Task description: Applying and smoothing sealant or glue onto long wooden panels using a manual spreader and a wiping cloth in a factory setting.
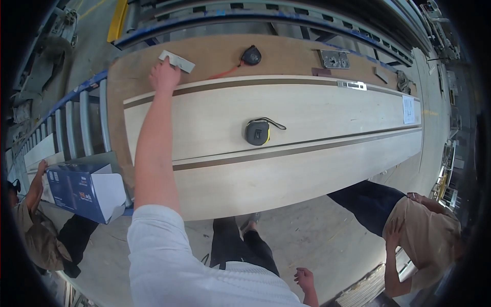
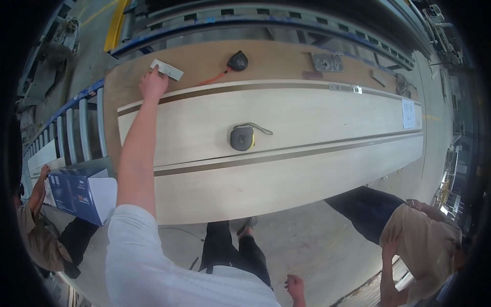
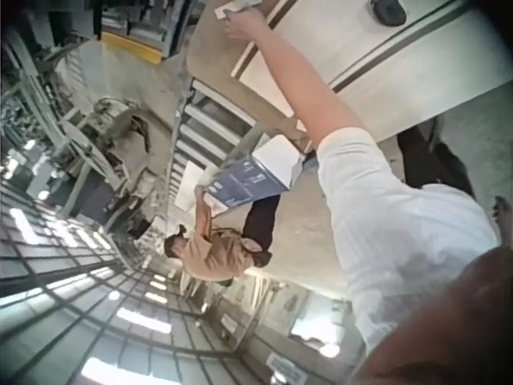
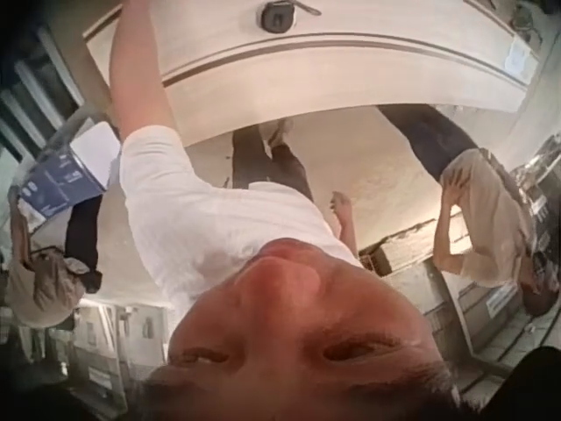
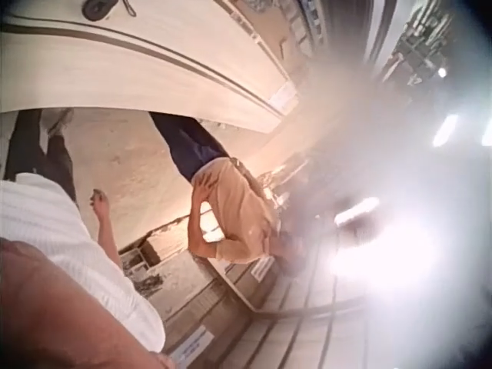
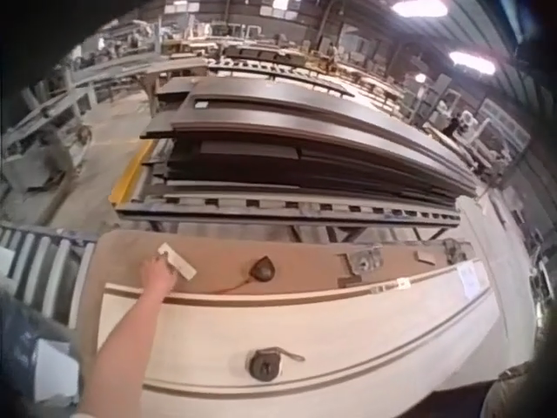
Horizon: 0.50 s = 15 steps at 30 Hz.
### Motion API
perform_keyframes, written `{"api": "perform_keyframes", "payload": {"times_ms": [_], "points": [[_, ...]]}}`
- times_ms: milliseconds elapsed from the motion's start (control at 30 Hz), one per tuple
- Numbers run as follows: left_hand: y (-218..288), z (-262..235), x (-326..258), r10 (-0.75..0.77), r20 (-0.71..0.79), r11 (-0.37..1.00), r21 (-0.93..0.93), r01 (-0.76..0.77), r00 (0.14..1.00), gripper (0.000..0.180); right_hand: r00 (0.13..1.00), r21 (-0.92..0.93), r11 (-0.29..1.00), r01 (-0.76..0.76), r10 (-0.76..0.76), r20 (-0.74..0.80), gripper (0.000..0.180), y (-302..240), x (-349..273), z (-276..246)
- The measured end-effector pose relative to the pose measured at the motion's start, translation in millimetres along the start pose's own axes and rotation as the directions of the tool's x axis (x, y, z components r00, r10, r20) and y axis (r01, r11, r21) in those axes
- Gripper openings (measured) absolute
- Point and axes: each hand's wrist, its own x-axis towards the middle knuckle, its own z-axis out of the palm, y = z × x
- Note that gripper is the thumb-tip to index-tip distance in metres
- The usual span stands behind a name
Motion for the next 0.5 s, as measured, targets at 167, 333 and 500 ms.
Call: {"api": "perform_keyframes", "payload": {"times_ms": [167,333,500], "points": [[-5.0,21.1,11.8,-0.034,-0.053,0.997,0.069,0.037,0.998,0.063,1.000,-0.026,0.999,0.027,-0.027,0.002,0.030,-49.8,-1.2,-8.4],[-9.1,25.9,7.4,-0.051,-0.046,0.993,0.101,0.055,0.998,0.063,0.999,-0.012,0.999,0.042,-0.042,-0.018,0.030,-71.5,3.0,-9.4],[-14.3,22.0,11.0,-0.057,-0.066,0.991,0.116,0.064,0.996,0.064,0.999,-0.012,0.999,0.049,-0.049,-0.020,0.029,-77.6,1.7,-1.4]]}}
